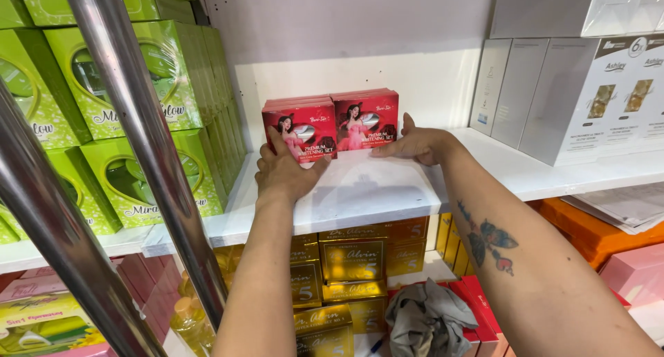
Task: The person takes red boxes from a cardboard box on the floor and places them onto a white shelf. They arrange the boxes in neat rows, stacking them and aligning them with other products already on the shelf.
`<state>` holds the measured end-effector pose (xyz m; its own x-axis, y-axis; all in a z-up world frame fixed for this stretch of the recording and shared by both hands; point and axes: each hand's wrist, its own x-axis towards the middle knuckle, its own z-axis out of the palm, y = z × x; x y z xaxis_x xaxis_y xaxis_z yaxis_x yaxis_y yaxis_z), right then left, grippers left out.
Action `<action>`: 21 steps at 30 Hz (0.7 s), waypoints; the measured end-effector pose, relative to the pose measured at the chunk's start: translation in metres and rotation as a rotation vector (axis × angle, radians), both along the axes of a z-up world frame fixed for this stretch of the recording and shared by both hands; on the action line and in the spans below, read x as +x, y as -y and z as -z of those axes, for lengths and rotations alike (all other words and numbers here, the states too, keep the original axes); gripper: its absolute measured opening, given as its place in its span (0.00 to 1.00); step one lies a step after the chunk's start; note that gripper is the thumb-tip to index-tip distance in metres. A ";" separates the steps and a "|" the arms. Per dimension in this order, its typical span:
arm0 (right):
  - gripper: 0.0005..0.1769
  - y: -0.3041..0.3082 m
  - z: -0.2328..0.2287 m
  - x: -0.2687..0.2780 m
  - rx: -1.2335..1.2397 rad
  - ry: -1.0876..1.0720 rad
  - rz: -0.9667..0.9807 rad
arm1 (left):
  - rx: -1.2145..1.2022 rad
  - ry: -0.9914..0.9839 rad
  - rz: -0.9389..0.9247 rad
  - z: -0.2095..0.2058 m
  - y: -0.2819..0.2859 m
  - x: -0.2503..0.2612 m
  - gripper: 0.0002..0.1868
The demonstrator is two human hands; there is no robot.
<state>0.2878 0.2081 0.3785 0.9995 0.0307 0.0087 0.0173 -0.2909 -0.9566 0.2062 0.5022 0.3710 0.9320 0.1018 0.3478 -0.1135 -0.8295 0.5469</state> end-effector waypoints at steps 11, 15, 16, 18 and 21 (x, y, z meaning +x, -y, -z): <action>0.72 -0.010 0.000 0.020 0.006 0.174 0.102 | 0.082 0.211 0.053 0.002 0.002 -0.003 0.66; 0.68 -0.009 0.000 0.004 -0.020 0.272 0.047 | 0.124 0.402 0.167 0.005 0.000 -0.004 0.60; 0.68 -0.007 0.002 0.008 -0.023 0.273 0.041 | 0.122 0.404 0.161 0.004 0.001 -0.004 0.60; 0.63 -0.006 0.005 0.016 -0.070 0.323 0.038 | 0.162 0.326 0.147 0.003 0.002 -0.003 0.60; 0.56 -0.009 -0.001 0.018 -0.080 0.362 0.060 | 0.210 0.172 0.118 -0.004 0.004 -0.007 0.62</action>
<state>0.3057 0.2176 0.3792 0.9323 -0.0133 0.3615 0.3304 -0.3755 -0.8659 0.1988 0.4980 0.3754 0.8588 -0.0948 0.5035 -0.2921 -0.8979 0.3292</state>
